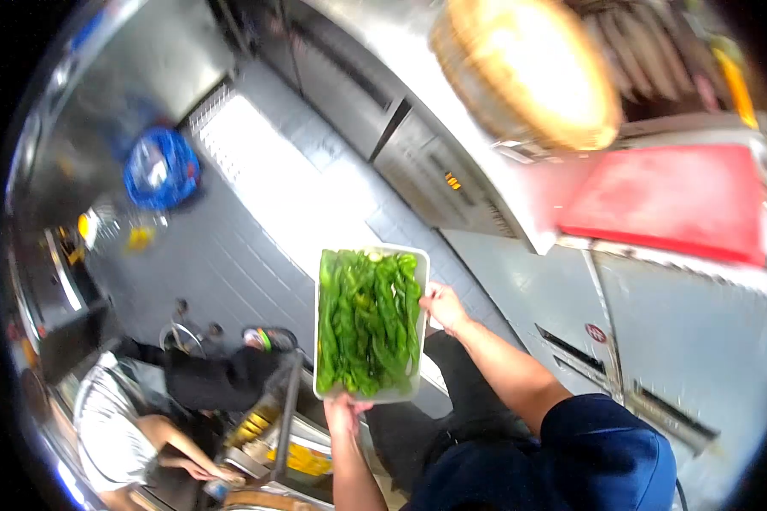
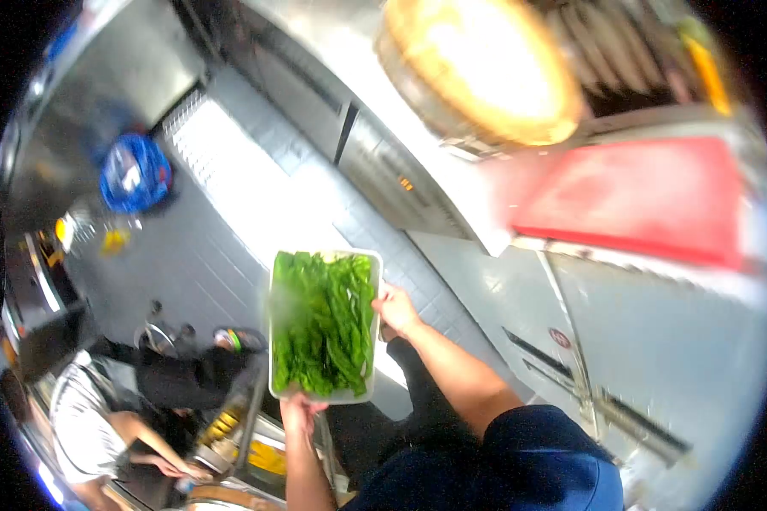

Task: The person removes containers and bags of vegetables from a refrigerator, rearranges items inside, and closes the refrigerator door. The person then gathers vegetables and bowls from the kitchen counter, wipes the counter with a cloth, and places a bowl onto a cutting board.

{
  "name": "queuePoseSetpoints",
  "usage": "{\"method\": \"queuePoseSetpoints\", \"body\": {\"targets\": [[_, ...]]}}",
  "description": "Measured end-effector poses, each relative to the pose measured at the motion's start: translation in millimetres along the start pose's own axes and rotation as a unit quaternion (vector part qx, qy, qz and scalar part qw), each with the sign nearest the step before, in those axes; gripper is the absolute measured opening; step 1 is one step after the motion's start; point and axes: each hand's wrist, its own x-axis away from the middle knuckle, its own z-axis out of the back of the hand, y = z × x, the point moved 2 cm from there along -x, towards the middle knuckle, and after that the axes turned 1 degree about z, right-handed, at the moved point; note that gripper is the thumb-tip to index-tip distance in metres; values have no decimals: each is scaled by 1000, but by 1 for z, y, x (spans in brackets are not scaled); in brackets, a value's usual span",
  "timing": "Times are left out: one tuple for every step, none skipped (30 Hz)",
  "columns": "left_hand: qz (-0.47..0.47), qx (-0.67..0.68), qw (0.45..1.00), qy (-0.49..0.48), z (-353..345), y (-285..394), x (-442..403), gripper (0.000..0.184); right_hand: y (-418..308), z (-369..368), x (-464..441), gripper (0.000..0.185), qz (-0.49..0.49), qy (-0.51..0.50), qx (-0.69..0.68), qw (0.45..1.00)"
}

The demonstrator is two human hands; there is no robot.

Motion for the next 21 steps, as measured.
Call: {"method": "queuePoseSetpoints", "body": {"targets": [[-28, 8, 999, -17, -2, 20, 35, 68, -32, 3, 27, 11, 14, -19, 0, 1000], [-54, 16, 998, -31, -8, 42, 71, 67, -58, 6, 56, 14, 24, -39, 1, 999], [-76, 25, 996, -45, -11, 60, 103, 65, -76, 9, 82, 18, 32, -61, 2, 998], [-92, 38, 993, -67, -11, 73, 126, 64, -104, 16, 113, 25, 91, -43, -25, 995], [-107, 52, 989, -86, -9, 84, 149, 63, -139, 26, 143, 33, 145, -26, -50, 988], [-122, 68, 985, -103, -7, 93, 168, 62, -168, 39, 161, 41, 199, -10, -73, 977], [-136, 52, 983, -109, -17, 91, 182, 58, -167, 75, 144, 51, 229, 88, -93, 965], [-138, 59, 982, -110, -15, 96, 192, 58, -178, 98, 128, 61, 251, 187, -104, 944], [-144, 64, 981, -111, -12, 101, 199, 58, -217, 117, 146, 70, 243, 295, -87, 920], [-153, 70, 979, -117, -14, 112, 203, 58, -226, 149, 114, 80, 259, 326, -129, 900], [-169, 82, 978, -95, -41, 127, 233, 44, -250, 166, 109, 84, 239, 363, -156, 887], [-166, 81, 977, -106, -35, 130, 232, 38, -272, 182, 105, 87, 217, 397, -179, 874], [-162, 83, 977, -115, -20, 126, 224, 32, -279, 203, 77, 89, 196, 406, -212, 867], [-158, 83, 977, -121, -21, 121, 218, 27, -276, 226, 42, 92, 171, 413, -246, 860], [-170, 83, 979, -80, -55, 135, 249, 15, -294, 232, 37, 96, 181, 403, -295, 847], [-176, 100, 976, -81, -70, 141, 260, 22, -294, 245, 9, 89, 174, 401, -314, 843], [-171, 107, 977, -66, -74, 142, 255, 25, -308, 245, 7, 83, 205, 371, -316, 849], [-163, 111, 979, -47, -71, 142, 251, 28, -314, 241, 6, 77, 230, 343, -316, 854], [-157, 118, 980, -42, -76, 145, 253, 35, -315, 238, 0, 74, 212, 355, -328, 849], [-162, 131, 977, -38, -84, 147, 253, 36, -318, 237, -4, 70, 196, 368, -336, 844], [-170, 141, 975, -34, -94, 138, 252, 36, -312, 245, -10, 66, 180, 380, -348, 838]]}}
